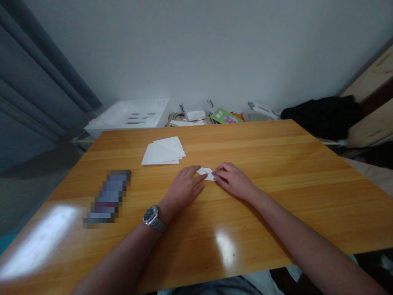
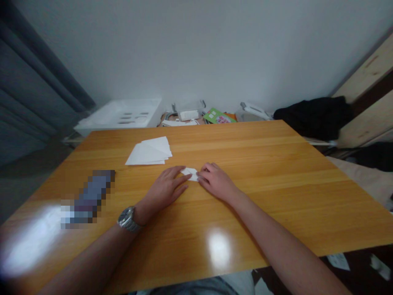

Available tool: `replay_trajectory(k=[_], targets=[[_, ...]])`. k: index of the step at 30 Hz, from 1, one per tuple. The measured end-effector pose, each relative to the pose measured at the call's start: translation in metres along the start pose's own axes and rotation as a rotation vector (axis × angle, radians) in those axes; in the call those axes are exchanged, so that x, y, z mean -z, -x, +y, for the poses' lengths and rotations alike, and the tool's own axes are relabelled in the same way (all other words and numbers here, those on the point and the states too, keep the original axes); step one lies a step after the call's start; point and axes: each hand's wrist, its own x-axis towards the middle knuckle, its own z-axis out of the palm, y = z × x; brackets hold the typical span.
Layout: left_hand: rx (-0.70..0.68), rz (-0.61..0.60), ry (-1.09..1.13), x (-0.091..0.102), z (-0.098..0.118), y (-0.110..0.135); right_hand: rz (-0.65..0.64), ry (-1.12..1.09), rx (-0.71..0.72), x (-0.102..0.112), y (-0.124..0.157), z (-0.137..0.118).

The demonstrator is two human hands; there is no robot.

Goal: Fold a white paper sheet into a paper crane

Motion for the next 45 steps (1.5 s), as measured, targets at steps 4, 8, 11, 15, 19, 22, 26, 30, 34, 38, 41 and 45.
replay_trajectory(k=[4, 8, 11, 15, 19, 22, 26, 30, 34, 38, 41, 45], targets=[[0.018, -0.011, -0.015, 0.0, 0.0, 0.0, -0.001, -0.004, 0.02, 0.004, -0.002, -0.002], [-0.001, -0.033, 0.0, 0.0, -0.002, 0.001, -0.015, -0.009, 0.042, 0.006, -0.003, -0.002], [0.0, -0.046, 0.009, -0.001, -0.002, 0.001, -0.038, -0.018, 0.042, 0.003, -0.002, 0.0], [-0.005, -0.051, 0.025, -0.002, -0.003, 0.001, -0.095, 0.002, 0.06, -0.001, 0.0, 0.002], [-0.003, -0.073, 0.027, -0.001, -0.004, 0.001, -0.113, 0.017, 0.068, -0.003, 0.002, 0.002], [-0.003, -0.091, 0.034, -0.001, -0.005, 0.0, -0.101, 0.009, 0.073, -0.004, 0.002, 0.002], [-0.003, -0.079, 0.064, -0.003, -0.007, 0.0, -0.088, 0.013, 0.085, -0.005, 0.002, 0.003], [-0.019, -0.053, 0.106, -0.004, -0.011, 0.0, -0.09, 0.005, 0.128, -0.004, 0.002, 0.002], [-0.009, -0.017, 0.089, 0.0, -0.008, -0.001, -0.076, -0.021, 0.138, 0.001, 0.0, -0.002], [0.038, 0.009, 0.042, 0.004, -0.001, -0.002, -0.079, -0.067, 0.153, 0.004, -0.001, -0.007], [0.056, 0.02, 0.033, 0.004, 0.002, -0.002, -0.085, -0.097, 0.155, 0.003, 0.0, -0.008], [0.047, 0.029, 0.063, 0.001, 0.0, -0.003, -0.08, -0.139, 0.182, -0.001, 0.002, -0.005]])
